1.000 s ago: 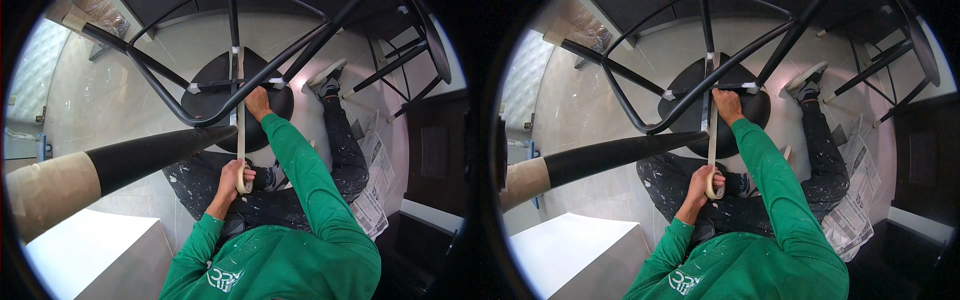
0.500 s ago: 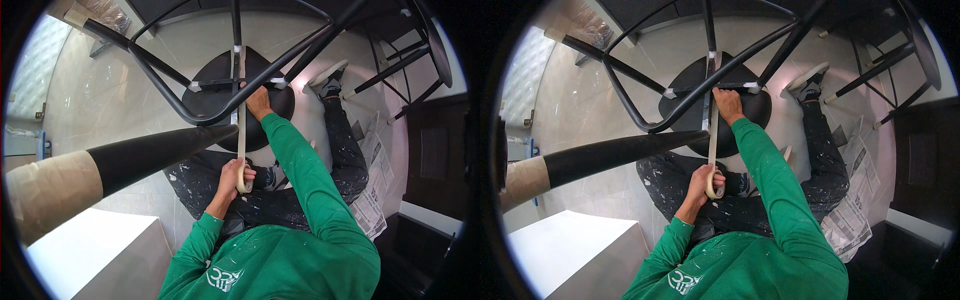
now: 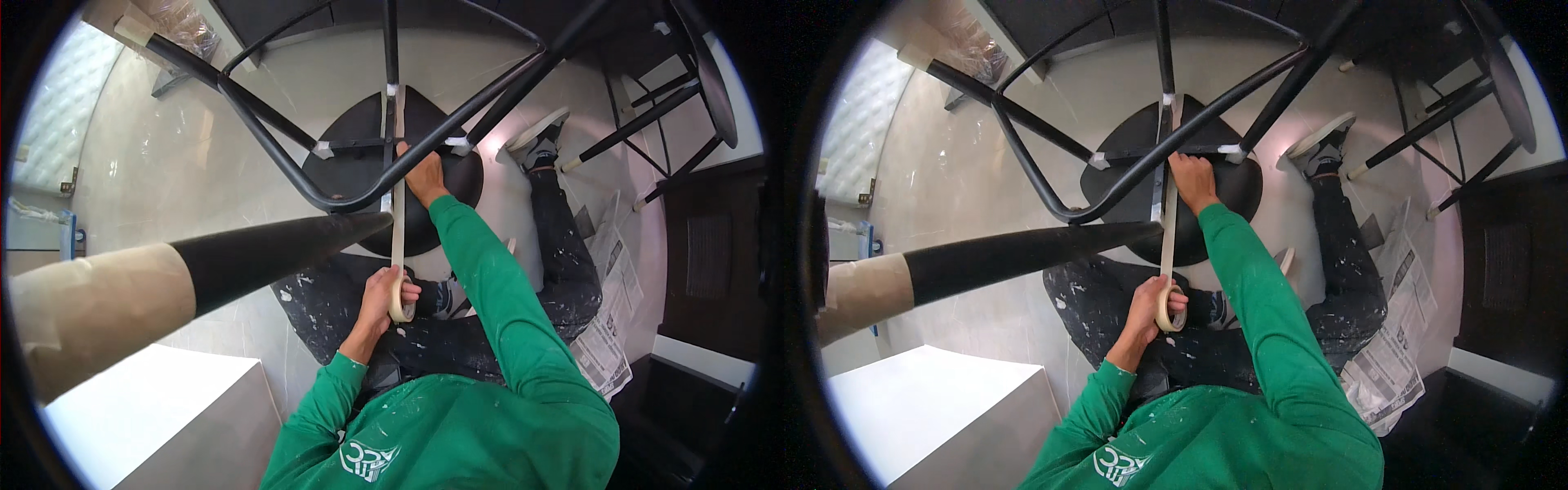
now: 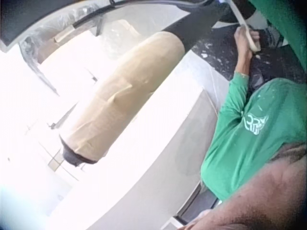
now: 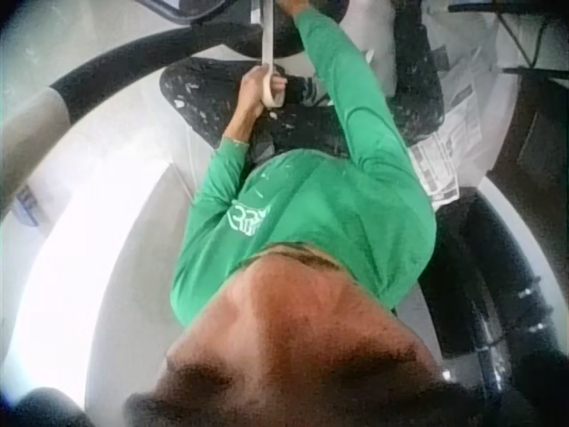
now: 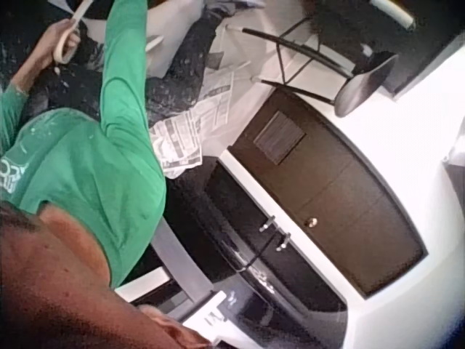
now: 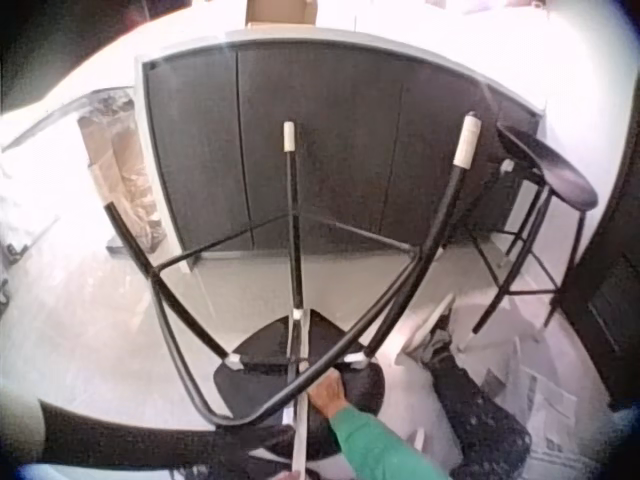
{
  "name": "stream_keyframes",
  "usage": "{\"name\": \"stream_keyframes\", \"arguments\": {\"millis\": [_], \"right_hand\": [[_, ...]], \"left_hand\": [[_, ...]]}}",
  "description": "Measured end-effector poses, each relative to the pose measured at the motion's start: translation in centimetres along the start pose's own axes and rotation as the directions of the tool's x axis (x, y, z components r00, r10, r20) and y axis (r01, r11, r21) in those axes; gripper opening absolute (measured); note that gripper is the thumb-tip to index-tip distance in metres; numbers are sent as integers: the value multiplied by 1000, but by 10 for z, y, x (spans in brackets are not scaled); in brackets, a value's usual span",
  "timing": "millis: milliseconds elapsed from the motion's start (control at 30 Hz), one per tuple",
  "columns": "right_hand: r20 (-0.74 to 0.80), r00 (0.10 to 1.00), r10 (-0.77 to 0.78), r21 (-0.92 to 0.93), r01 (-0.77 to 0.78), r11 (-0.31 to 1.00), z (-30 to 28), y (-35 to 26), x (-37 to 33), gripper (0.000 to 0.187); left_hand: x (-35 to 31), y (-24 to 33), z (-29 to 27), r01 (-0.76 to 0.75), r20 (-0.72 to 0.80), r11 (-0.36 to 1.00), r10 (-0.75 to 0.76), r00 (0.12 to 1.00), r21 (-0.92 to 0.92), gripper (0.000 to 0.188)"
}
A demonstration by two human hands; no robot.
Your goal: The person applies masking tape to the undersides and legs of a black chair while sitting on the floor.
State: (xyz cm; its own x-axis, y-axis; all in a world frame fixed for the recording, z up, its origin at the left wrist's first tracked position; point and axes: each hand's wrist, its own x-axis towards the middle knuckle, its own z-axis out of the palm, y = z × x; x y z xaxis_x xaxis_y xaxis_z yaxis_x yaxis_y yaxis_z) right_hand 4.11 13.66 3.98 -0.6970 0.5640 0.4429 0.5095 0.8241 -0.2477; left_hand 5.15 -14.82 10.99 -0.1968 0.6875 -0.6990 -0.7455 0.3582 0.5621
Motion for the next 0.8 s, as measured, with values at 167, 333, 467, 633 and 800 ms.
{"name": "stream_keyframes", "arguments": {"millis": [167,333,467,633,800], "right_hand": [[-4,1000,-28,-6,28,1000,-8,-9,2,6],[-59,995,-79,67,83,994,-5,1,-8,8],[-80,994,-75,96,82,992,-9,-1,-11,9],[-15,999,-29,126,31,991,-11,-7,-12,11],[27,999,-21,95,18,995,-8,-2,-14,16]], "left_hand": [[-1,1,-3,-9,-20,1000,9,1000,-10,31],[4,-3,-3,-19,-3,1000,19,1000,-13,31],[4,-4,-4,-25,-6,1000,25,1000,-15,31],[4,-4,-5,-35,-30,999,36,999,29,31],[1,-1,1,-36,-21,998,37,999,51,32]]}}
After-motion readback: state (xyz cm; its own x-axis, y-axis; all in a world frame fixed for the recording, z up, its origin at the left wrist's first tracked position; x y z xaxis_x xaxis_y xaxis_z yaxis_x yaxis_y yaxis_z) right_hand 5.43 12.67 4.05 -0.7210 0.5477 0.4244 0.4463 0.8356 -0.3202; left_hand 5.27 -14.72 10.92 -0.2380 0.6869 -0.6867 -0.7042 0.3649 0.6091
